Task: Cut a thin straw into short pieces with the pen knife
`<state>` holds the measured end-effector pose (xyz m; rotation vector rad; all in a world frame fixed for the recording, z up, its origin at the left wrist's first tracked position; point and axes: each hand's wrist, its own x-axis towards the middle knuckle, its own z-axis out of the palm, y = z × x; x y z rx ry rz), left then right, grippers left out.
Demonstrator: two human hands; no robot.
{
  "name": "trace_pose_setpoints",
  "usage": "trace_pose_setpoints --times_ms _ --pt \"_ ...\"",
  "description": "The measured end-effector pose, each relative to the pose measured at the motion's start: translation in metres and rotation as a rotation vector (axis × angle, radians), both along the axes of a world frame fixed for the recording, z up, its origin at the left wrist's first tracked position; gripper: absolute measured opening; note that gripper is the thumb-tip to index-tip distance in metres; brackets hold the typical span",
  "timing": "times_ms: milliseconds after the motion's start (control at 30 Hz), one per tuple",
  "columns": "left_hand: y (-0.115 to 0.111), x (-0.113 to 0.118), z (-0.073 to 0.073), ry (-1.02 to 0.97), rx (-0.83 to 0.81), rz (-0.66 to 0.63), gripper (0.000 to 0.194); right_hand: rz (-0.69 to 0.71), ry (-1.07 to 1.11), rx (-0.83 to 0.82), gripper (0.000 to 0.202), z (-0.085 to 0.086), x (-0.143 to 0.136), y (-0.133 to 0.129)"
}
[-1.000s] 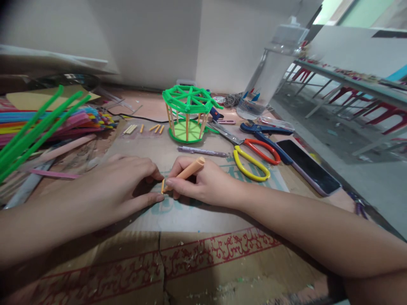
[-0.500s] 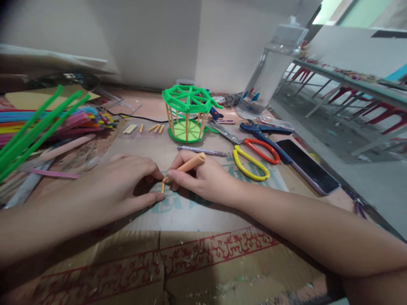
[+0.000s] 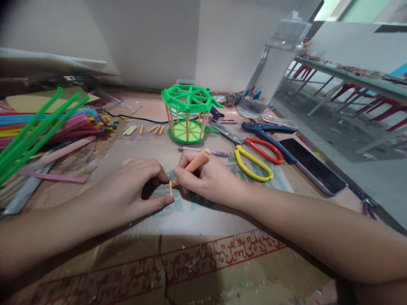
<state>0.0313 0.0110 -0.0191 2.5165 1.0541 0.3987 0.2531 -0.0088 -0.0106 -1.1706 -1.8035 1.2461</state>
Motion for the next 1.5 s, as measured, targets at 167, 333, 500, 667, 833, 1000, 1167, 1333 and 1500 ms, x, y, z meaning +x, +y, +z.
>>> trace_pose_setpoints --times_ms 167,333,500,667,833,1000,1167,1333,1500 --pt "0.0001 0.0010 0.0010 0.003 -0.003 -0.009 0.023 0.016 -0.012 -0.023 0.026 0.0004 -0.0012 -0.0006" --pt "0.0007 0.0027 0.0016 0.000 0.010 -0.025 0.019 -0.040 -0.038 0.064 0.023 -0.0037 -0.0017 0.0027" --pt "0.0003 0.0019 -0.0003 0.000 0.001 -0.011 0.019 -0.055 -0.039 0.064 0.023 -0.0046 -0.0017 0.0025" --pt "-0.0012 0.0004 -0.0007 0.014 -0.018 0.010 0.024 0.017 0.032 -0.038 0.029 -0.0025 -0.0011 0.0021" --pt "-0.0001 0.0015 -0.0018 0.004 -0.005 -0.005 0.022 -0.015 0.022 0.005 0.027 -0.0033 -0.0007 0.0026" --pt "0.0005 0.0003 -0.0022 -0.019 0.020 -0.034 0.019 -0.006 0.020 -0.015 0.028 -0.0028 -0.0006 0.0020" --pt "-0.0018 -0.0033 -0.0013 -0.015 0.056 -0.069 0.017 -0.004 0.025 -0.002 0.027 -0.0036 -0.0004 0.0016" --pt "-0.0037 -0.0043 -0.0007 -0.002 0.066 -0.059 0.017 -0.036 -0.043 0.075 0.025 -0.0056 0.0004 0.0030" --pt "-0.0027 -0.0037 -0.0014 -0.010 0.073 -0.062 0.018 -0.009 -0.015 0.041 0.027 -0.0042 -0.0002 0.0034"
